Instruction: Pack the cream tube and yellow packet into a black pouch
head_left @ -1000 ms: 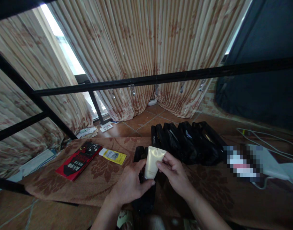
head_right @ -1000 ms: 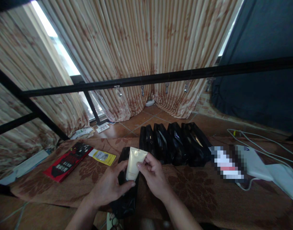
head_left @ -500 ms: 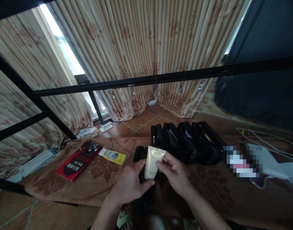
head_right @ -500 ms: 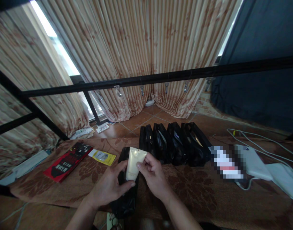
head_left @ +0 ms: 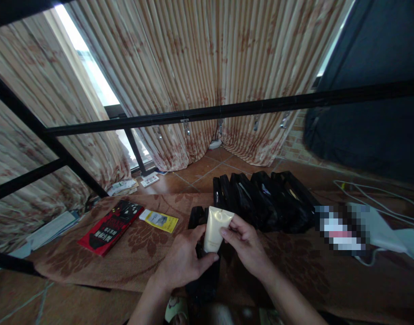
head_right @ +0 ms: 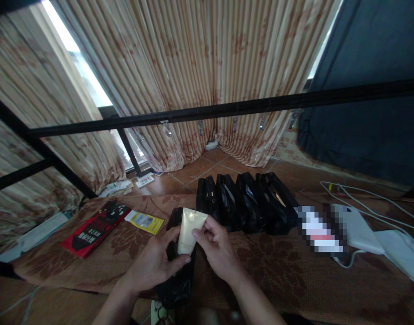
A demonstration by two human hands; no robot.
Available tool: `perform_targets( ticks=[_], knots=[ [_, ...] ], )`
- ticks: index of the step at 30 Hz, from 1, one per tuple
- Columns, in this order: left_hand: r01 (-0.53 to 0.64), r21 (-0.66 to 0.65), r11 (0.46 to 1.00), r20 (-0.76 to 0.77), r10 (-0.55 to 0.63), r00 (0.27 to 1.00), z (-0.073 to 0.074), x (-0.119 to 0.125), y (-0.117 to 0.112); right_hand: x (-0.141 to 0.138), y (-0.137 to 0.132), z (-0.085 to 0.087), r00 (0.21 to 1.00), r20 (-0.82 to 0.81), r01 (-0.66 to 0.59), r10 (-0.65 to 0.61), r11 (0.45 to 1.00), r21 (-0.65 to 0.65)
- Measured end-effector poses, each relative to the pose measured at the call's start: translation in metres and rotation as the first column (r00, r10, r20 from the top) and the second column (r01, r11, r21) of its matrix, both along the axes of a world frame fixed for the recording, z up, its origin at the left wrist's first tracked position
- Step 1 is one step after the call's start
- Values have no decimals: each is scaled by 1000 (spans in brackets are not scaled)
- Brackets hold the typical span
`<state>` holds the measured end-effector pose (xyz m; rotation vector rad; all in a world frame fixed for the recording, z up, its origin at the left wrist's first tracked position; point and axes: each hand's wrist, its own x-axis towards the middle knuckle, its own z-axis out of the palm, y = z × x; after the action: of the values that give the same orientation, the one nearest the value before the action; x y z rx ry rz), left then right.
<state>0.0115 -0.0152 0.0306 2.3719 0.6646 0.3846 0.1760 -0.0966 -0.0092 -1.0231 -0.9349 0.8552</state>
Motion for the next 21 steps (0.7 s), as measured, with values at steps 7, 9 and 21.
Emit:
perform_targets(
  ticks=[7,9,21],
  knots=[
    [1,2,1000,13,-1,1000,0,0,0,-1,0,1,1000,24,11,-11,1000,-15],
    [2,-7,1000,15,-2,1000,0,0,0,-1,0,2,1000,17,4,-4,1000,-11],
    [2,-12,1000,9,-2,1000,1,1,-1,-2,-1,5,1000,-15,3,-3,1000,1]
  ],
)
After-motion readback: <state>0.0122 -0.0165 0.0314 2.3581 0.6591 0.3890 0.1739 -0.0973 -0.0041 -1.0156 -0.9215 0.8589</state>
